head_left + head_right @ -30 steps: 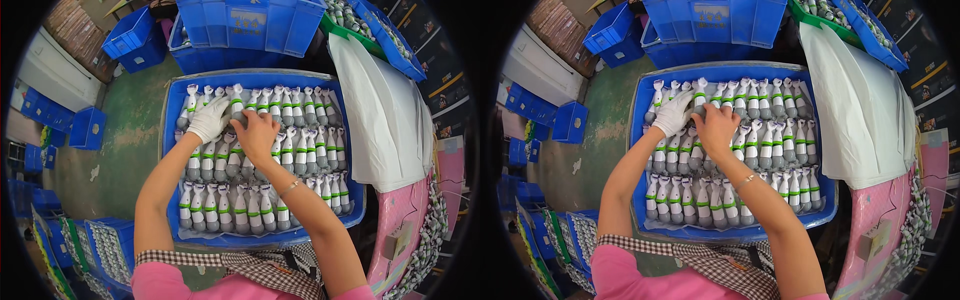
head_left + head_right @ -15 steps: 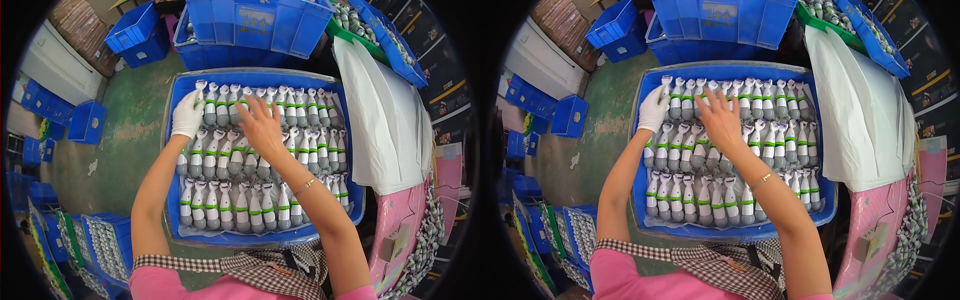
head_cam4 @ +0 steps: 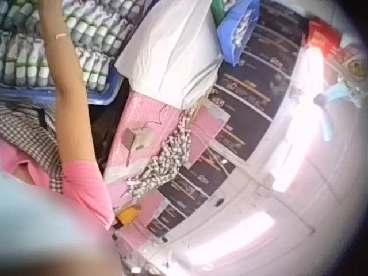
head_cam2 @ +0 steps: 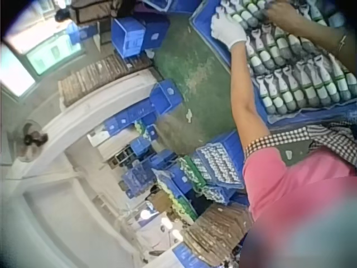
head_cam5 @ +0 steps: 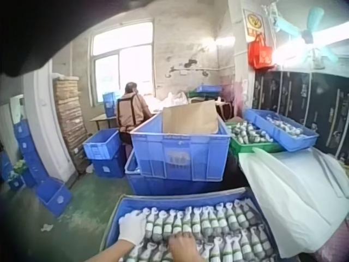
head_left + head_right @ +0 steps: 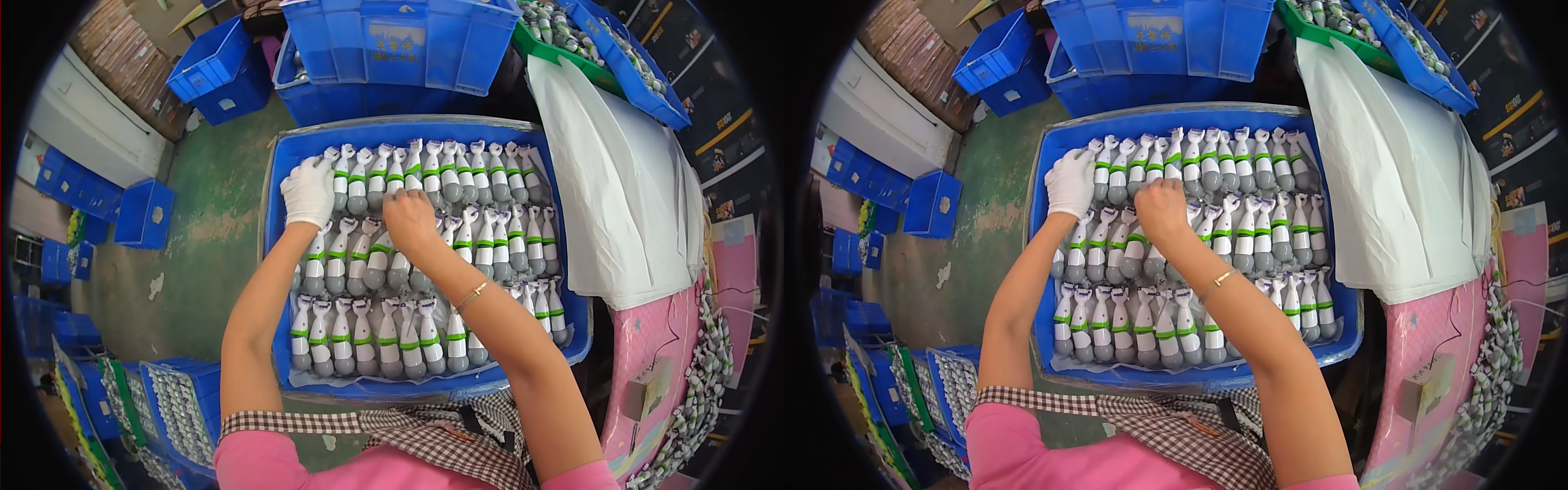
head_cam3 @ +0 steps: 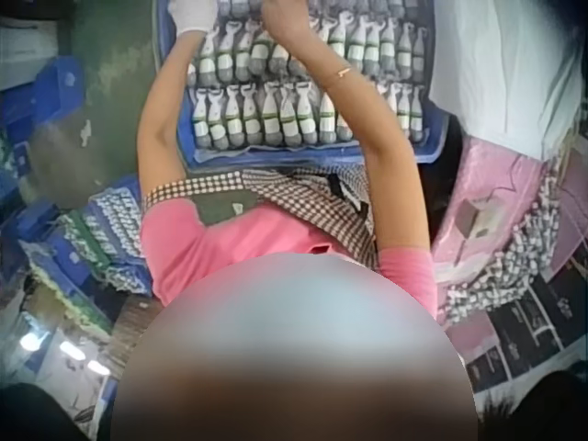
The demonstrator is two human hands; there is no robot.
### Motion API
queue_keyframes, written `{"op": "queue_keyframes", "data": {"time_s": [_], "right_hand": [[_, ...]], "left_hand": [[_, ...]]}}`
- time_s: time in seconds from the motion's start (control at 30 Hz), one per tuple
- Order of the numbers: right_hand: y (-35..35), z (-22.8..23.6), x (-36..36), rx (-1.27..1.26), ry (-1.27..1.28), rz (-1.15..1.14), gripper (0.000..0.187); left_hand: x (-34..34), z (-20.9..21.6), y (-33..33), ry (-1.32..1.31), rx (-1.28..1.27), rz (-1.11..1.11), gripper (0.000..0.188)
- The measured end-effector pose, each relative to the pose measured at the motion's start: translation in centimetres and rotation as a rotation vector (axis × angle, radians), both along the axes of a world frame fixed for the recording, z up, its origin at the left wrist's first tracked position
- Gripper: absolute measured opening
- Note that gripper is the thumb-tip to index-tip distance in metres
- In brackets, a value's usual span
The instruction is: Applying seals or components to the necks of plastic tubes and organizing them into a crate.
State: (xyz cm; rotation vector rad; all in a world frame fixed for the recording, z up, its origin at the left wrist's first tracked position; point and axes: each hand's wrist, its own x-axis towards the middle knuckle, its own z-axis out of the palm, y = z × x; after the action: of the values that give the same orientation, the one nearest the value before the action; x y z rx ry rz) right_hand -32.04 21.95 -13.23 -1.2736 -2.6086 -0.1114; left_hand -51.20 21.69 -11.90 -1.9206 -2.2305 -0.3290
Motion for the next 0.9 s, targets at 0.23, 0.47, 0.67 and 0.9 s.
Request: {"op": "queue_keyframes", "data": {"time_s": [0.23, 0.47, 0.67, 0.9], "right_hand": [[-3.4, 1.8, 6.6, -0.198, 0.574, 0.040, 0.026], [-13.0, 8.3, 20.8, -0.359, 0.617, -0.178, 0.029], [-20.7, 4.2, 32.2, -0.341, 0.998, -0.745, 0.015], [-18.4, 3.3, 29.5, -0.208, 0.751, -0.802, 0.013]], "left_hand": [[1.7, -1.8, -0.8, -0.006, 0.037, -0.282, 0.046], [-2.6, 0.9, -5.5, -0.518, 0.332, -0.086, 0.028], [-3.4, 3.0, -5.4, -0.546, 0.292, 0.030, 0.021], [0.5, -1.7, -0.4, -0.017, -0.008, -0.248, 0.034]]}}
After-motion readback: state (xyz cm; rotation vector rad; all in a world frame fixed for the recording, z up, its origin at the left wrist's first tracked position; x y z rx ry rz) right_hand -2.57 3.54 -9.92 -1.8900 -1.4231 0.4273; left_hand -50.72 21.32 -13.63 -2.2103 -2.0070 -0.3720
